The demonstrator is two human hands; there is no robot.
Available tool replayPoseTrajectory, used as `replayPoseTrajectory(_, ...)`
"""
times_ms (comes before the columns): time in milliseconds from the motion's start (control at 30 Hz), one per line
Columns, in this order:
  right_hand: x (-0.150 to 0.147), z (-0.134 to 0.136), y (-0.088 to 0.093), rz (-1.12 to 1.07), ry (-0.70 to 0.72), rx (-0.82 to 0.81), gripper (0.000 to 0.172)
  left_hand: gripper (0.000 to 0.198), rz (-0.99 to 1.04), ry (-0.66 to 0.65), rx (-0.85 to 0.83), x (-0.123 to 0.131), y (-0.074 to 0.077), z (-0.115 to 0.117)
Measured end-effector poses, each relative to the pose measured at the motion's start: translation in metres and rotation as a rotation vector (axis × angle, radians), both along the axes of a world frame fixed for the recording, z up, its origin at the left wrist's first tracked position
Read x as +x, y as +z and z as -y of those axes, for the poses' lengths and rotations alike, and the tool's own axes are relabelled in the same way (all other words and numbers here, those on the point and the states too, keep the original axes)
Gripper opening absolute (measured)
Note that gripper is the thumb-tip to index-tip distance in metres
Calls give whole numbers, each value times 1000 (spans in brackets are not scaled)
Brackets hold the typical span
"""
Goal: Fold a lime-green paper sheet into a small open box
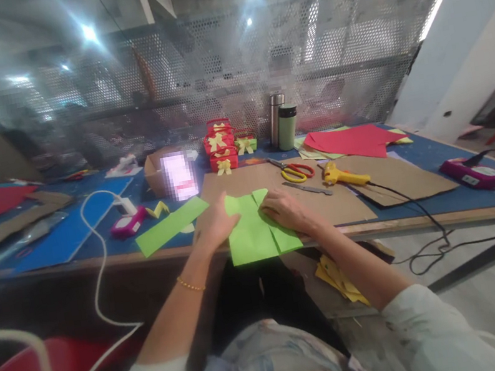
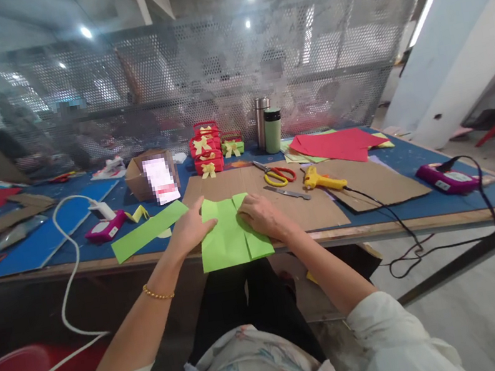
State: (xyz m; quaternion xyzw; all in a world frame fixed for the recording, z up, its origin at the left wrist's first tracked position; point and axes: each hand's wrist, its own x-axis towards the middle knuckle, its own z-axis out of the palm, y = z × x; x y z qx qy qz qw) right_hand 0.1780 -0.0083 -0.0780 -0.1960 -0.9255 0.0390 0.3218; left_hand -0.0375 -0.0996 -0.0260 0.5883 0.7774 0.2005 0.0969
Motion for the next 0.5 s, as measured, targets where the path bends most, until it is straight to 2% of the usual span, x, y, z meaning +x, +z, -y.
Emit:
replayPoseTrajectory(133, -1, 0, 0, 1, 0, 20, 26, 84, 82, 2, -26, -5, -2, -6)
replayPoseTrajectory(333, 1, 4, 4, 28, 35, 26, 27, 76, 236, -90, 154, -14, -14, -5)
replayPoseTrajectory(500, 4, 11, 9, 59, 31, 10, 26, 92, 218, -57, 123, -12, -13, 14)
